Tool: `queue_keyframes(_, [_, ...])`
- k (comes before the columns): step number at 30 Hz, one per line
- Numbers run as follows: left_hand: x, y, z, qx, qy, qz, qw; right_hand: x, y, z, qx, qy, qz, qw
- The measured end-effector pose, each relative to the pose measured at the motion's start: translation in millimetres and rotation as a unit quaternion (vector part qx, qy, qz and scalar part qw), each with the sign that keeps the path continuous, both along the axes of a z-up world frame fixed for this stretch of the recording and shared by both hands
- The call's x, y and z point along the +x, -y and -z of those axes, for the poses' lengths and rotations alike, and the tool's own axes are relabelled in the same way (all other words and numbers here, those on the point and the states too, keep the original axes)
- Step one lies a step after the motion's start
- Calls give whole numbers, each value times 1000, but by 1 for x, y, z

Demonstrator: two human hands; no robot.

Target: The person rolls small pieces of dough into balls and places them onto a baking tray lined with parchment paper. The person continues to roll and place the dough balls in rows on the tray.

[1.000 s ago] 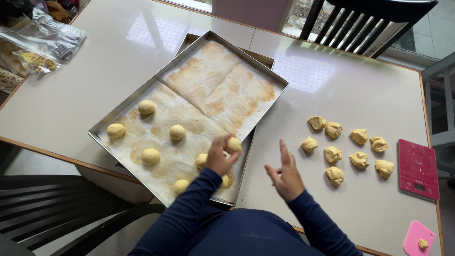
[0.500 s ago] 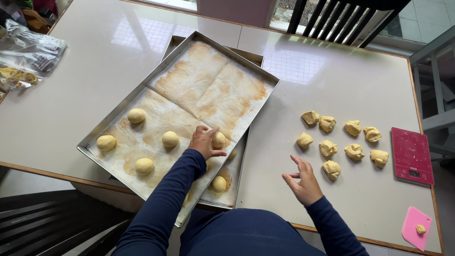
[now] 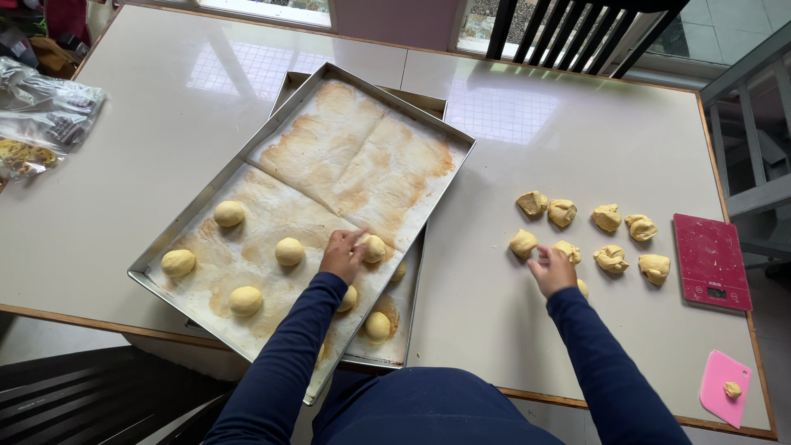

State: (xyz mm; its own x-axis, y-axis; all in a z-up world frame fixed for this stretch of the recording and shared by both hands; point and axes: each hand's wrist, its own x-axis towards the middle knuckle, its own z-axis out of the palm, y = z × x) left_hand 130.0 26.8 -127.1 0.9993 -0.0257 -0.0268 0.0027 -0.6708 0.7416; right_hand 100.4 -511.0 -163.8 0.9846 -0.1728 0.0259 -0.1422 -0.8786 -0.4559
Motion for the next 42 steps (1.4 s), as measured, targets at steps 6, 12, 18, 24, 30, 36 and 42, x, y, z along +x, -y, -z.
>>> queue_keyframes(6, [-47,-13,-58,-151,113,-141,972,58,-36,-19,-93,-165,41,981])
queue_keyframes(12, [-98,-1,-69,-306,51,-199,930,60,-35,-11,271,-148,67,949])
queue_keyframes(18, [-124,1,-91,-365,54,-223,903,-50,-72,2,305,-132,-8,943])
queue_keyframes(24, [-141,1,-114,-361,48,-244,899,-133,-98,-8,-82,76,-202,973])
queue_keyframes(30, [-150,3,-119,-381,57,-250,889,-50,-154,7,-58,228,-15,972])
queue_keyframes(36, [-157,2,-123,-386,46,-264,883,-167,-162,-37,40,85,-209,973])
queue_keyframes(42, [-160,-2,-123,-394,48,-276,876,-74,-114,-12,-110,158,36,981])
